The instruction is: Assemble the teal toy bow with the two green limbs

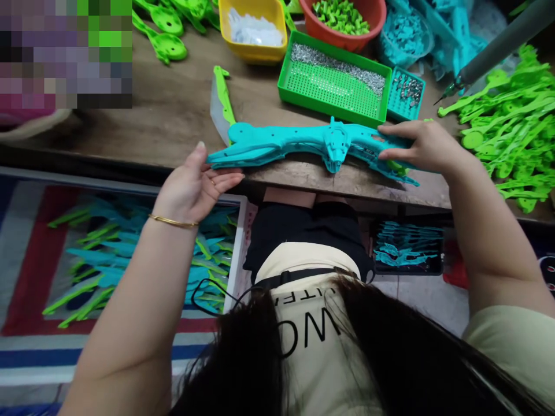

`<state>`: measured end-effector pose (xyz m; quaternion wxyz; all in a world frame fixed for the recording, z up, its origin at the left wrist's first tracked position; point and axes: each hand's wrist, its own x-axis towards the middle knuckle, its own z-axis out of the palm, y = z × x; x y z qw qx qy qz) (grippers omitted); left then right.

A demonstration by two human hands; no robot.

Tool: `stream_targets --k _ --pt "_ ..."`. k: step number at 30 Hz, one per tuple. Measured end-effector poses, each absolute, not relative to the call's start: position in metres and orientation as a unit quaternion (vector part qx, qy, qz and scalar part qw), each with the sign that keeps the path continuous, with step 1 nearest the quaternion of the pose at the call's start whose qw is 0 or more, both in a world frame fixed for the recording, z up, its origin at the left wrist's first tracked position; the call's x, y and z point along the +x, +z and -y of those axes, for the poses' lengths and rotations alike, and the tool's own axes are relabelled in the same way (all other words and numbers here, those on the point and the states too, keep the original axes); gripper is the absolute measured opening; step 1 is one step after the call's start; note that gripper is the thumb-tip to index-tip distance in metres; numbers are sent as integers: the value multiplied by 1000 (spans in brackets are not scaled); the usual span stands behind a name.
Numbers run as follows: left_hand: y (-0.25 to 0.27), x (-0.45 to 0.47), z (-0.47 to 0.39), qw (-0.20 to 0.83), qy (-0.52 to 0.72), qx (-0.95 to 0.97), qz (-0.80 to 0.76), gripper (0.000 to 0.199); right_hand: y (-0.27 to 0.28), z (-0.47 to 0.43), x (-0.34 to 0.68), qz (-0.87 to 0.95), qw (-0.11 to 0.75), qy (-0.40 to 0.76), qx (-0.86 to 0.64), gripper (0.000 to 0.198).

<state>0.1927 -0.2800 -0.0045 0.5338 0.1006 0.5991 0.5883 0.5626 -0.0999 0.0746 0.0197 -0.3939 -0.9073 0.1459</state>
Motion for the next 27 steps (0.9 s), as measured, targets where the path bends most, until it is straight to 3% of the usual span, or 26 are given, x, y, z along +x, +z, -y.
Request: stream_targets --k 4,8,10,14,16,21,27 --pt "-4 195 280 528 595 99 -598 34 59 105 568 921 21 125 -369 62" --pt "-5 190 280 531 533 146 -642 47 54 109 575 906 21 149 -394 58" --pt "-6 185 280 445 525 203 -697 45 59 111 575 894 10 161 -418 54" --pt "-3 180 278 231 607 258 -715 12 76 113 569 875 5 186 -447 51" --pt "1 185 276 248 655 252 -668 3 82 112 568 868 16 203 -453 51" --pt "16 212 272 375 681 322 -540 19 84 107 571 857 26 231 -460 54" --pt "17 227 260 308 724 336 -518 29 76 102 575 856 18 257 -449 55"
